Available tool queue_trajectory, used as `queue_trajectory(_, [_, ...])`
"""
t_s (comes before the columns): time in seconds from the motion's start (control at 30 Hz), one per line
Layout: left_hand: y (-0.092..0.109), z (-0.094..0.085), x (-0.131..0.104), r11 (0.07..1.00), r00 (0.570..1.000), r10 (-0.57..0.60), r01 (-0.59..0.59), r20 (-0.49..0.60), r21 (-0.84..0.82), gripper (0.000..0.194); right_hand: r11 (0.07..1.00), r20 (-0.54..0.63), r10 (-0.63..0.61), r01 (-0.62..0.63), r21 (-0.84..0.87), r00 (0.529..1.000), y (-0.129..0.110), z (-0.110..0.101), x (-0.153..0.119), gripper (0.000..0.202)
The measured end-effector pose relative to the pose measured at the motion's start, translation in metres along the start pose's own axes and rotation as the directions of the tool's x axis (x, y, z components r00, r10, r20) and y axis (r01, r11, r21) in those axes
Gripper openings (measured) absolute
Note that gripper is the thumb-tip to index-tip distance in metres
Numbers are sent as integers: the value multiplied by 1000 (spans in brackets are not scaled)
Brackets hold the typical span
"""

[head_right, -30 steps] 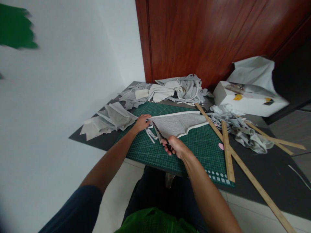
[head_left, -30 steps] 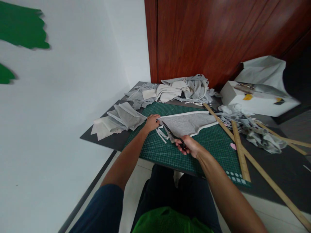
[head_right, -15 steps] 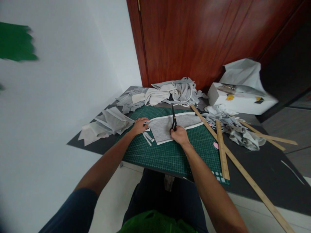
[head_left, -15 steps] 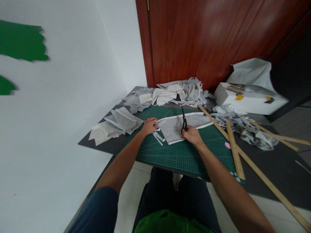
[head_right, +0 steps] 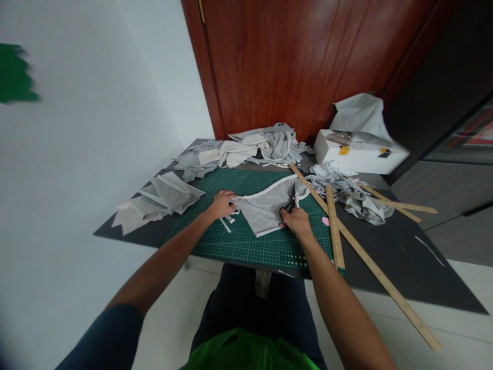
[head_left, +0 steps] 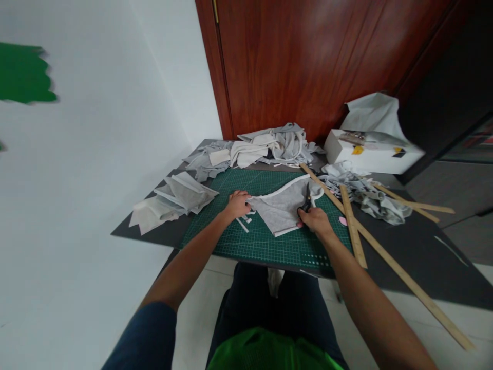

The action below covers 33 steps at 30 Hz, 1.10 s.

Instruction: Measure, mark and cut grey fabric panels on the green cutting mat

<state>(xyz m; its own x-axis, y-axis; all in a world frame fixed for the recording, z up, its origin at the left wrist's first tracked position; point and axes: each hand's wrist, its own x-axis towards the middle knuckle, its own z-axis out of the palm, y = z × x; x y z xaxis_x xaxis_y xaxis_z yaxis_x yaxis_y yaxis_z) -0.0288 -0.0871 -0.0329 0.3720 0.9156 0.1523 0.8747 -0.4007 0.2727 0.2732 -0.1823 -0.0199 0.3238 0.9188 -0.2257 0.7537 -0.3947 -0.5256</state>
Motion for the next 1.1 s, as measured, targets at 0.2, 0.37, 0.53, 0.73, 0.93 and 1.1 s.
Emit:
queue_trajectory(0.2, [20,-24,2,992,999,53,-51,-14,112,14,999,-41,29,-30,-29,999,1,3,-2,45])
queue_trajectory(0.37, [56,-19,22,969,962,248,-244,-117,44,26,994,-85,-5,-5,-113,996,-2,8,4,45])
queue_trajectory(0.53, [69,23,34,819,830,558,-550,3,-163,35,990,-78,-28,16,-142,997,0,9,6,47])
queue_trajectory(0.73, [19,37,50,803,829,555,-555,-67,-216,38,985,-72,-47,34,-168,996,1,9,8,48])
queue_trajectory(0.93, [-33,14,56,823,845,535,-522,-4,-222,28,988,-42,-25,18,-150,999,1,5,8,46])
queue_trajectory(1.1, [-61,3,51,880,892,451,-440,23,-180,21,989,-13,-16,14,-150,1000,-1,1,6,47])
